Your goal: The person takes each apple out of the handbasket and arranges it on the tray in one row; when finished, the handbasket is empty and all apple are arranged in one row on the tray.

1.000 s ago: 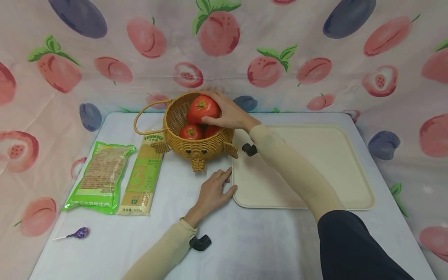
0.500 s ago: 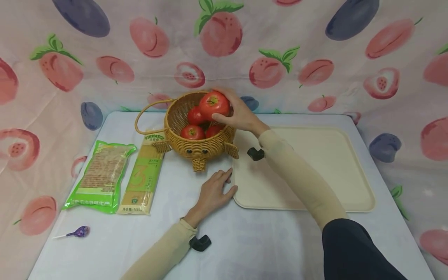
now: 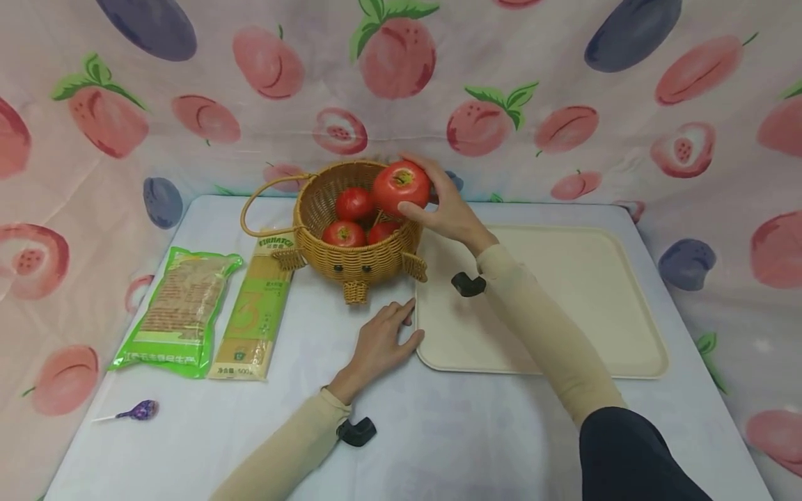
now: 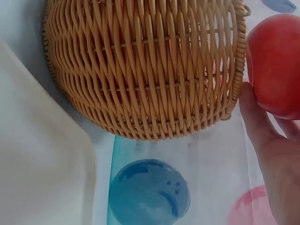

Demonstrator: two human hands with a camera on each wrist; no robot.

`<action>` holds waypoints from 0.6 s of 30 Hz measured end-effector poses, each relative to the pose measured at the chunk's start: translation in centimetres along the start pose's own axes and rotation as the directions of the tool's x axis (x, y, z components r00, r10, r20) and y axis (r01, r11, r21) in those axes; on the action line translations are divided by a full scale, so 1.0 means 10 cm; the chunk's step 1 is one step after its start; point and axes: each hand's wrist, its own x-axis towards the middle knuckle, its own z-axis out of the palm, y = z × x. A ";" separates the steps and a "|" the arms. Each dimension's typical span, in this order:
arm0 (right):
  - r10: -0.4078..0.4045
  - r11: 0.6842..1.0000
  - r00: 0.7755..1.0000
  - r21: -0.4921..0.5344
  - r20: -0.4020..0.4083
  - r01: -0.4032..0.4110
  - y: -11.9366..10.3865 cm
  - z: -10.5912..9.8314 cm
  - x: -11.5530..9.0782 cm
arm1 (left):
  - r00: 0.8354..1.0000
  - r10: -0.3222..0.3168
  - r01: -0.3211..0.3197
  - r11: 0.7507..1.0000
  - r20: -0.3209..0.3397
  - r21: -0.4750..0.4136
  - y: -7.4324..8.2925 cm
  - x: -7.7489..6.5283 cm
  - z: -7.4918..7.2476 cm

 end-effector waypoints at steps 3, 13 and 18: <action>0.006 1.000 1.000 0.023 -0.023 -0.006 0.01 -0.02 -0.04 | 1.000 -0.004 0.004 1.000 0.007 -0.001 0.00 0.00 0.00; 0.017 0.999 0.997 0.048 -0.076 -0.014 0.08 -0.06 -0.17 | 1.000 -0.004 0.004 1.000 0.005 0.005 0.00 0.00 0.00; 0.026 0.998 0.996 0.062 -0.083 -0.021 0.12 -0.07 -0.26 | 1.000 0.000 0.000 1.000 -0.007 0.002 0.00 -0.01 0.01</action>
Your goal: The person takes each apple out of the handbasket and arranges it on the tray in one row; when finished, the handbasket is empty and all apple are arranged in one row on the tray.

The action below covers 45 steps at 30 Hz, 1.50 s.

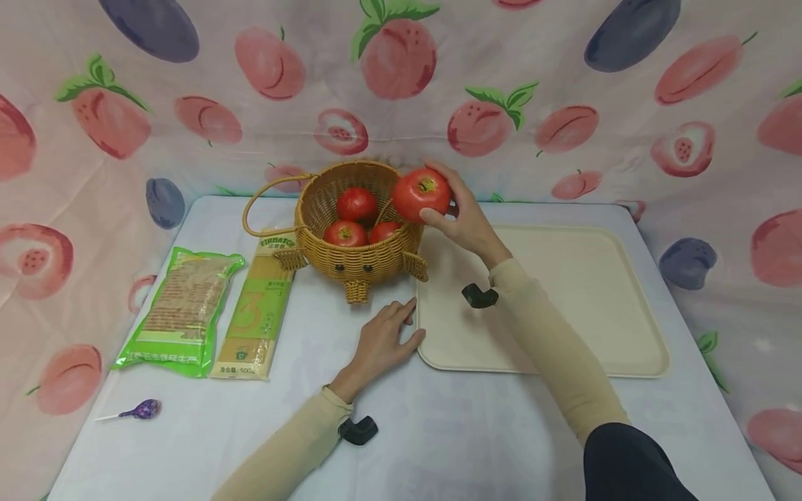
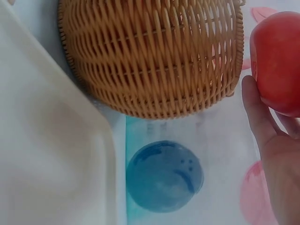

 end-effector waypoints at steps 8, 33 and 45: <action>0.043 0.998 0.999 0.046 -0.019 -0.042 0.09 -0.05 -0.17 | 1.000 0.007 -0.007 1.000 -0.010 -0.007 0.00 -0.02 0.02; 0.163 0.987 0.987 0.010 -0.011 -0.162 0.78 -0.12 -0.54 | 1.000 -0.009 0.009 1.000 0.003 0.005 -0.01 0.00 0.01; 0.303 0.953 0.951 -0.025 0.057 -0.302 0.94 -0.11 -0.70 | 1.000 -0.005 0.005 1.000 -0.004 -0.007 0.00 0.01 0.01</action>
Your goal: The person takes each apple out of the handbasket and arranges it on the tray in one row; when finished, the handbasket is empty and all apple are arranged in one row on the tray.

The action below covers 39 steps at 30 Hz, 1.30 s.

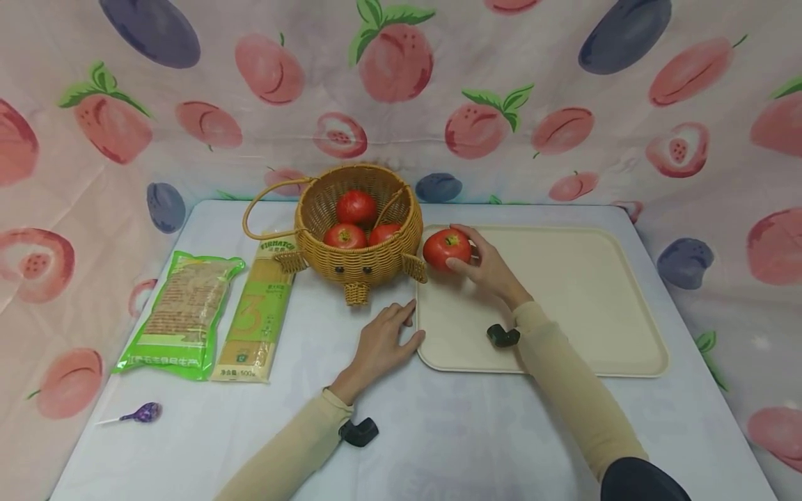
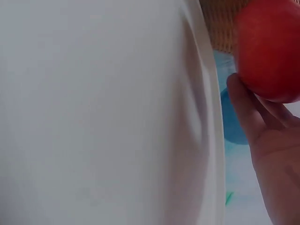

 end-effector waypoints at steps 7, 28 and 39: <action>0.053 0.998 0.998 -0.024 0.018 -0.052 0.26 0.03 -0.02 | 1.000 0.004 -0.004 1.000 0.009 0.002 -0.01 0.01 0.02; 0.137 0.987 0.983 0.065 0.120 -0.145 0.04 0.06 -0.15 | 0.999 -0.005 0.006 1.000 0.038 -0.008 -0.03 0.04 -0.02; 0.111 0.994 0.990 0.011 0.091 -0.112 0.29 0.09 -0.10 | 0.999 -0.014 0.014 1.000 0.029 -0.023 0.00 0.02 -0.03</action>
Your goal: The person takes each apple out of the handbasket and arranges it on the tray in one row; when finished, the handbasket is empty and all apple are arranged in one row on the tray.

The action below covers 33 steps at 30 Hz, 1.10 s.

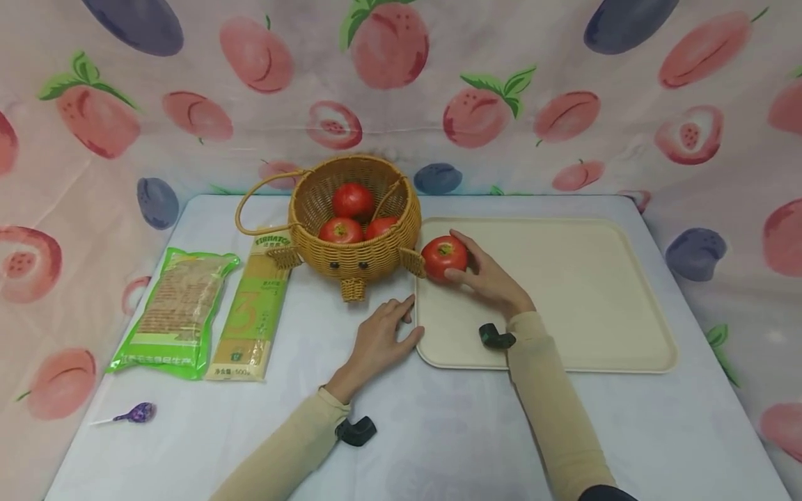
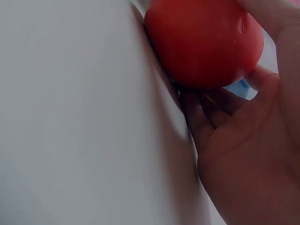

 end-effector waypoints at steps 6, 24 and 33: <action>-0.080 0.997 0.996 0.001 -0.030 0.080 0.00 0.00 -0.02 | 1.000 -0.008 0.008 1.000 0.010 0.005 0.00 0.00 0.00; -0.503 0.843 0.795 0.010 -0.339 0.538 -0.80 0.05 -0.15 | 1.000 0.017 -0.017 1.000 -0.017 -0.009 -0.02 -0.01 0.03; -0.536 0.839 0.806 -0.053 -0.253 0.541 -1.05 0.06 -0.06 | 0.999 0.026 -0.026 1.000 -0.029 -0.012 -0.02 0.00 0.02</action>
